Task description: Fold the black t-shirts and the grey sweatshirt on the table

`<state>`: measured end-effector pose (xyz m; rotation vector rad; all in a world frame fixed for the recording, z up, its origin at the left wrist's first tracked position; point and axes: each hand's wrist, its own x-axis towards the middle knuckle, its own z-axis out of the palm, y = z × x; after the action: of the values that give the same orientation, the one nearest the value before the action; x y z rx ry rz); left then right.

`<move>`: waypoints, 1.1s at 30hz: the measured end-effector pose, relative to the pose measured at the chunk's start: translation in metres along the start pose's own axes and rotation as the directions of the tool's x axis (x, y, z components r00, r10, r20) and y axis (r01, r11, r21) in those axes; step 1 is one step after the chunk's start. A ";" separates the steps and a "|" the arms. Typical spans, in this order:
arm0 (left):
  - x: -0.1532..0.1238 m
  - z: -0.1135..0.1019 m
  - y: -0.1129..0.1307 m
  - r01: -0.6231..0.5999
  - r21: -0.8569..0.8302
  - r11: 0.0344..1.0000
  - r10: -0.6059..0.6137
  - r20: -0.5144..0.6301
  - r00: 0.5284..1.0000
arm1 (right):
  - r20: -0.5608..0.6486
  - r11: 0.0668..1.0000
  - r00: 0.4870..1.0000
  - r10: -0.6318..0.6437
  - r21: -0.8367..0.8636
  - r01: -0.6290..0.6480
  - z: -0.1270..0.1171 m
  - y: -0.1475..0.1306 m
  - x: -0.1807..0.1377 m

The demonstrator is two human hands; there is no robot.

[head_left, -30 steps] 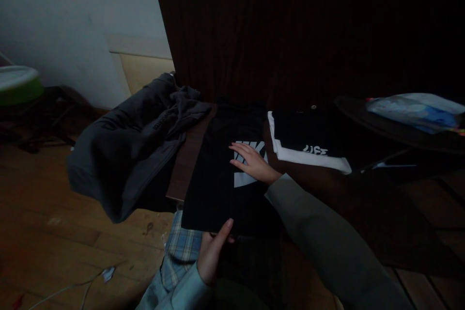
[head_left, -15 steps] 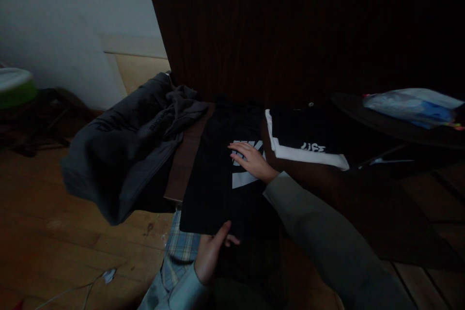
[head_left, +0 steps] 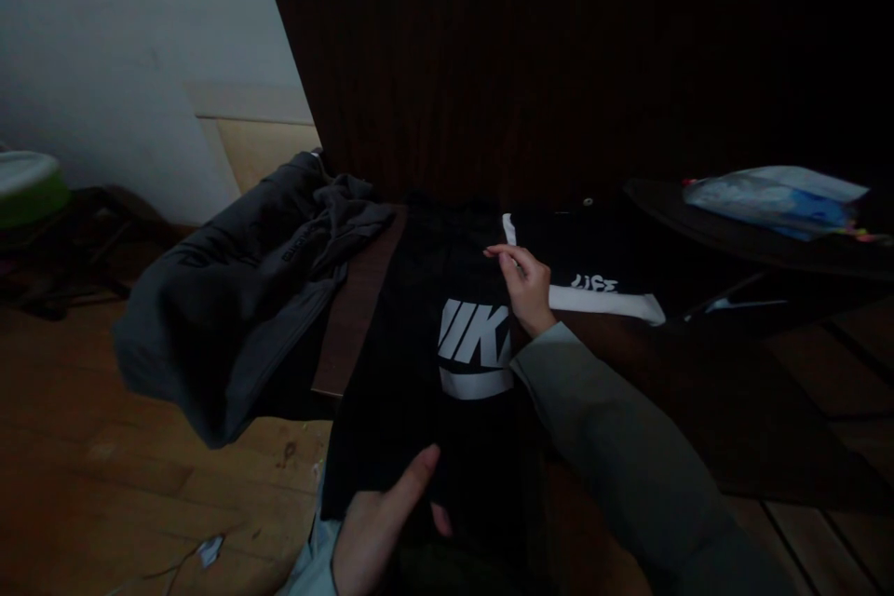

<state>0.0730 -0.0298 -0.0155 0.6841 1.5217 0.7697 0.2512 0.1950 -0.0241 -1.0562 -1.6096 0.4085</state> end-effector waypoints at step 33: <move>0.214 -0.049 0.120 -0.596 0.567 0.569 0.747 -0.053 0.663 | 0.218 0.848 0.821 0.528 -0.186 -0.496 -0.010 0.035 0.010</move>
<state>0.0040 0.2082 -0.0468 1.7098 1.7502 1.0873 0.2750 0.2193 -0.0411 -1.5937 -1.5742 0.8511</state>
